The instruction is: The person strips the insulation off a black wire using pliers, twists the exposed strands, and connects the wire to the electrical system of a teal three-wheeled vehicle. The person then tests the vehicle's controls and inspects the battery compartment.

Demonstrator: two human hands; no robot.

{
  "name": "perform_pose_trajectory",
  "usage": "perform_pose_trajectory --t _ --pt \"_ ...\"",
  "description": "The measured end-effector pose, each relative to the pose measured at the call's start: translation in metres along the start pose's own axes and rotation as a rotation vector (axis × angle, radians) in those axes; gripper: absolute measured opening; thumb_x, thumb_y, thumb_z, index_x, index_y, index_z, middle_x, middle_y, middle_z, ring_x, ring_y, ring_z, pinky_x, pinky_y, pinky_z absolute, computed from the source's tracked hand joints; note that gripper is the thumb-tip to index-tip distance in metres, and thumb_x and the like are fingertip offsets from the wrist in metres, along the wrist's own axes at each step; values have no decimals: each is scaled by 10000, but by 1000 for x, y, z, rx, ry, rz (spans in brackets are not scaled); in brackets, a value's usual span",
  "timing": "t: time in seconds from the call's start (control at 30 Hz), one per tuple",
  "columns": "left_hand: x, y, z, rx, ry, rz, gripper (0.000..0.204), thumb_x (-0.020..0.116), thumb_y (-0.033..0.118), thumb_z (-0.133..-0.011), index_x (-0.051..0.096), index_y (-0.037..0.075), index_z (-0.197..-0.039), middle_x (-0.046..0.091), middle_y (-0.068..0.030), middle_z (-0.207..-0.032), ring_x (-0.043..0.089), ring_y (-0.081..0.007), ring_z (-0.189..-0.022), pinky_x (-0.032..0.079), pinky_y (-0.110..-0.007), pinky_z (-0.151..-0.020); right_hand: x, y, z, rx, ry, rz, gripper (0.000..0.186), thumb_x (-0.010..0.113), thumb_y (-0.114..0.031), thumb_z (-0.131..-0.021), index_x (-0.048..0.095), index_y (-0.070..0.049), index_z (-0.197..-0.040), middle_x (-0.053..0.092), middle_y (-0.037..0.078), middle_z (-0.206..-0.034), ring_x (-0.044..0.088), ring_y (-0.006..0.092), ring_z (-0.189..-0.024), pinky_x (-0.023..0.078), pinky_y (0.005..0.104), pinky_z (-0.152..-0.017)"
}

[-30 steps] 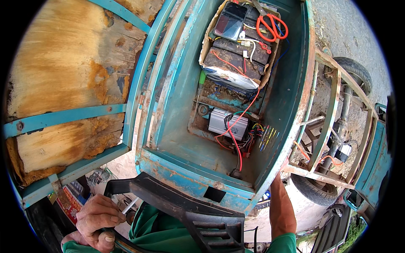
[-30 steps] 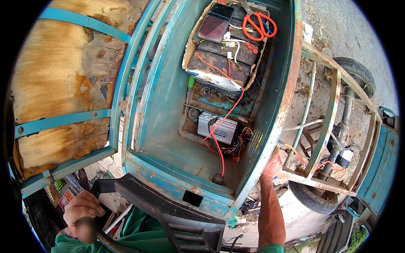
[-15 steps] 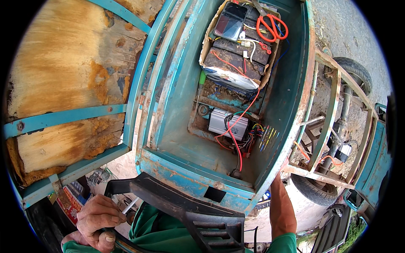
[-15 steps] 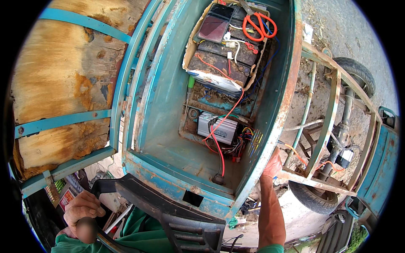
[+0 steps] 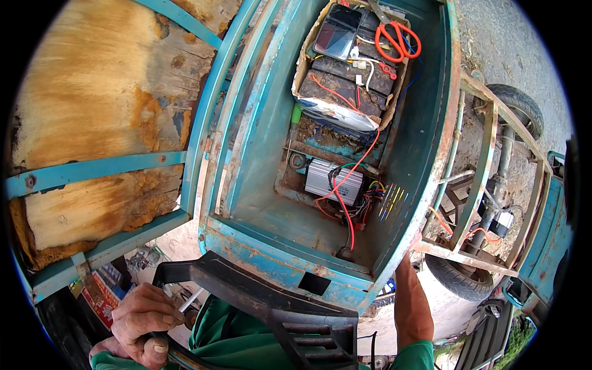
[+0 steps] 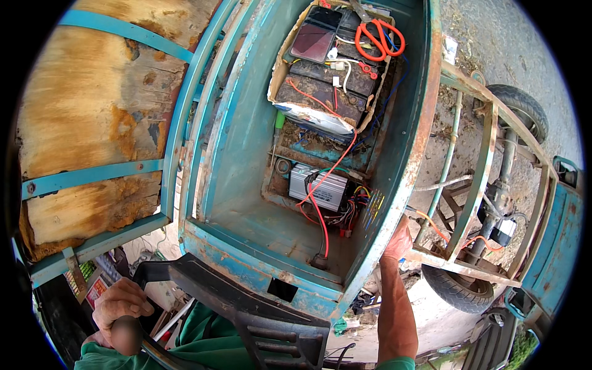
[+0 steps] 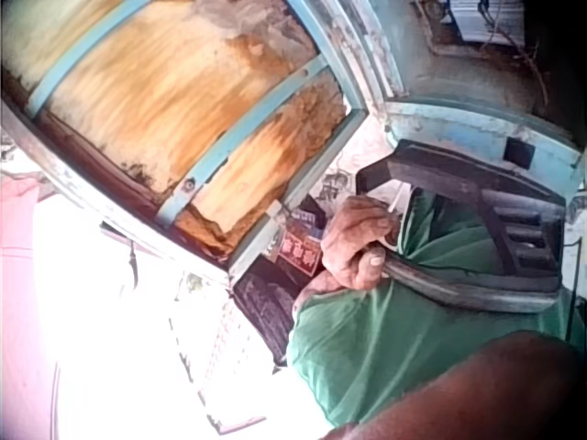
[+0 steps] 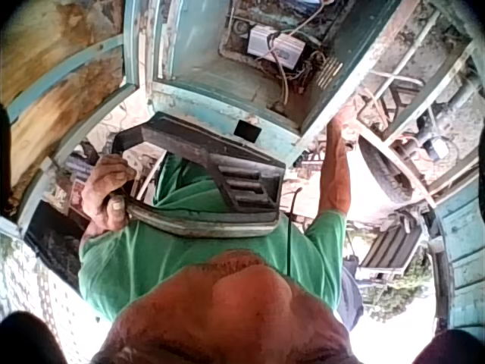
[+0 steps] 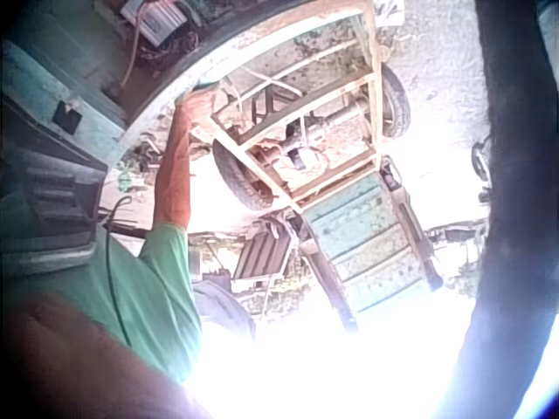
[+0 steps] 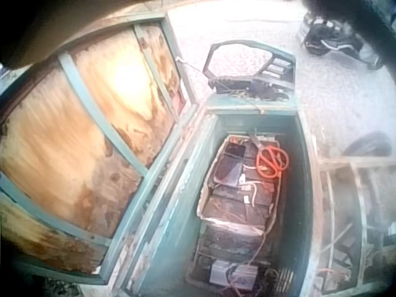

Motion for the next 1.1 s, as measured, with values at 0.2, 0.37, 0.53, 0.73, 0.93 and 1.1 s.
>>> perform_pose_trajectory --t 0.2,0.37,0.53,0.73,0.93,1.1 --pt "1 1 -2 -8 15 11 181 704 202 -873 643 36 -914 650 -112 -781 610 -246 -681 489 -366 -665 -17 -27 0 -9 23 55 385 609 -399 -843 551 -96 -1073 685 176 -866 665 386 -813 507 481 -702" --pt "3 1 2 -43 84 -14 127 696 148 -869 640 38 -896 646 -107 -772 606 -242 -674 488 -363 -664 -24 -38 1 18 87 58 389 611 -396 -841 548 -94 -1078 686 176 -858 666 386 -803 507 483 -694" --pt "4 3 2 -53 126 -39 94 693 122 -867 635 50 -880 642 -104 -759 603 -236 -665 488 -362 -660 -24 -39 -1 31 72 73 393 614 -399 -836 552 -96 -1078 685 179 -856 665 391 -799 505 486 -690" --pt "4 4 1 -80 125 -51 89 694 125 -869 635 59 -876 642 -104 -761 600 -234 -659 488 -367 -667 -25 -40 -4 37 60 79 398 617 -403 -831 556 -98 -1079 684 182 -852 663 396 -795 503 490 -685" --pt "4 3 0 -88 111 -35 99 693 144 -884 640 61 -894 643 -105 -768 600 -239 -674 487 -373 -670 -26 -41 -3 49 53 81 404 620 -408 -825 560 -100 -1079 683 184 -849 662 401 -790 501 495 -680" --pt "3 2 0 -83 70 -21 106 696 149 -888 639 62 -909 641 -107 -779 599 -242 -679 485 -377 -671 -27 -42 -4 63 38 81 408 623 -411 -820 563 -102 -1079 682 187 -847 661 405 -787 499 498 -676"
Point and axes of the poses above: each hand's wrist, its own z-axis away from the middle knuckle, its own x-axis out of the palm, y = z × x, the point moved 7 cm from there along -z, towards the middle knuckle
